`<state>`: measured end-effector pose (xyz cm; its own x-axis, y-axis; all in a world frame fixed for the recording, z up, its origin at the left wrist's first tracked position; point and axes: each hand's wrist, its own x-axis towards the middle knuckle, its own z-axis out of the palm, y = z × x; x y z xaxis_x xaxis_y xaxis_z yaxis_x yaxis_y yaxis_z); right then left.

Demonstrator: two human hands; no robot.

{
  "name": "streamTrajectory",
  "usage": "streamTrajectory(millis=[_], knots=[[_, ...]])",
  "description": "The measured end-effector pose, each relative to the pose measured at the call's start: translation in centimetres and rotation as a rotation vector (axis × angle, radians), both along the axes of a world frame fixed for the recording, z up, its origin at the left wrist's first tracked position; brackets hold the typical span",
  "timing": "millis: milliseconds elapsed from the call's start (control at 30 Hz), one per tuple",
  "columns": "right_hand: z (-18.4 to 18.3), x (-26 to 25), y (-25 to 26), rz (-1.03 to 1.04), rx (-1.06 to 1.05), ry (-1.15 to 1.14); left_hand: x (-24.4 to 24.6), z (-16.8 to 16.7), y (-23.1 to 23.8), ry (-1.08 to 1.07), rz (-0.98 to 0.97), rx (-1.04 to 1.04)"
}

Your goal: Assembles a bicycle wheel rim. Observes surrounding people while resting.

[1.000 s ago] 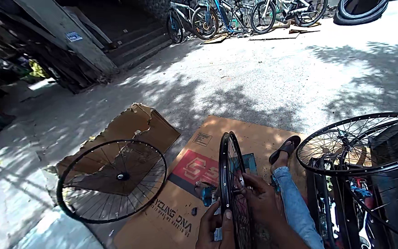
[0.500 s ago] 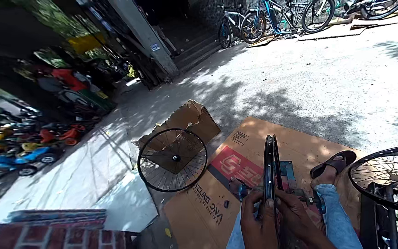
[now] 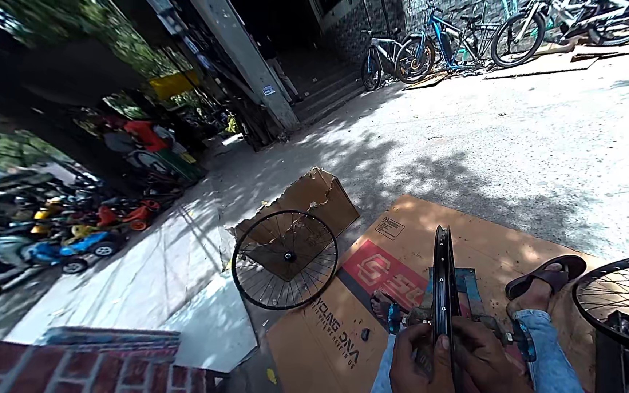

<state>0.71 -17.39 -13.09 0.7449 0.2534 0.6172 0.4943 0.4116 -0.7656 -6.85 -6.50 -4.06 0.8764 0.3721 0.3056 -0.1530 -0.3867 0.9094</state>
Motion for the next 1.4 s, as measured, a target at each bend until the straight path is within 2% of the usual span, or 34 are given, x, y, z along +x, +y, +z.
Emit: streamTrajectory(millis=[67, 200, 267, 333, 467, 500, 600, 667, 833, 967, 1067, 1200, 1400], knots=[[-0.4, -0.5, 0.5, -0.096, 0.000, -0.009, 0.1, -0.1, 0.3, -0.033, -0.011, 0.024], [-0.4, -0.5, 2.5, -0.548, 0.050, -0.100, 0.5, -0.1, -0.2, -0.033, -0.003, 0.006], [-0.2, -0.2, 2.7, -0.661, 0.028, -0.171, 0.7, 0.1, -0.3, -0.005, 0.042, 0.030], [0.2, -0.2, 2.7, -0.621, 0.003, -0.153, 0.7, -0.1, 0.0, -0.024, 0.064, 0.072], [0.0, -1.1, 0.5, -0.162, 0.017, -0.012, 0.5, -0.2, 0.3, -0.068, 0.048, 0.061], [-0.2, -1.3, 0.0, -0.101, 0.045, 0.021, 0.4, -0.2, 0.2, -0.067, 0.051, 0.050], [0.0, -1.2, -0.8, -0.062, 0.066, 0.057, 0.5, 0.0, -0.6, -0.076, 0.059, 0.012], [0.4, -1.3, -0.5, -0.113, 0.042, 0.029, 0.7, 0.5, -0.7, -0.067, 0.042, -0.026], [0.4, -2.5, 2.6, -0.430, 0.026, -0.023, 1.1, 0.6, 0.3, -0.050, -0.027, -0.018], [0.4, -2.9, 2.1, -0.545, -0.132, -0.157, 0.5, 0.1, 0.7, -0.079, -0.064, -0.022], [0.5, -2.9, 0.3, -0.543, -0.163, -0.207, 0.1, -0.3, -0.1, -0.075, -0.121, -0.009], [-0.2, -3.0, -0.1, -0.391, 0.046, -0.093, -0.2, 0.1, -0.4, -0.058, -0.215, 0.025], [-1.6, -3.7, 1.4, -0.647, -0.097, -0.185, 0.1, 0.3, 0.8, 0.006, -0.152, -0.026]])
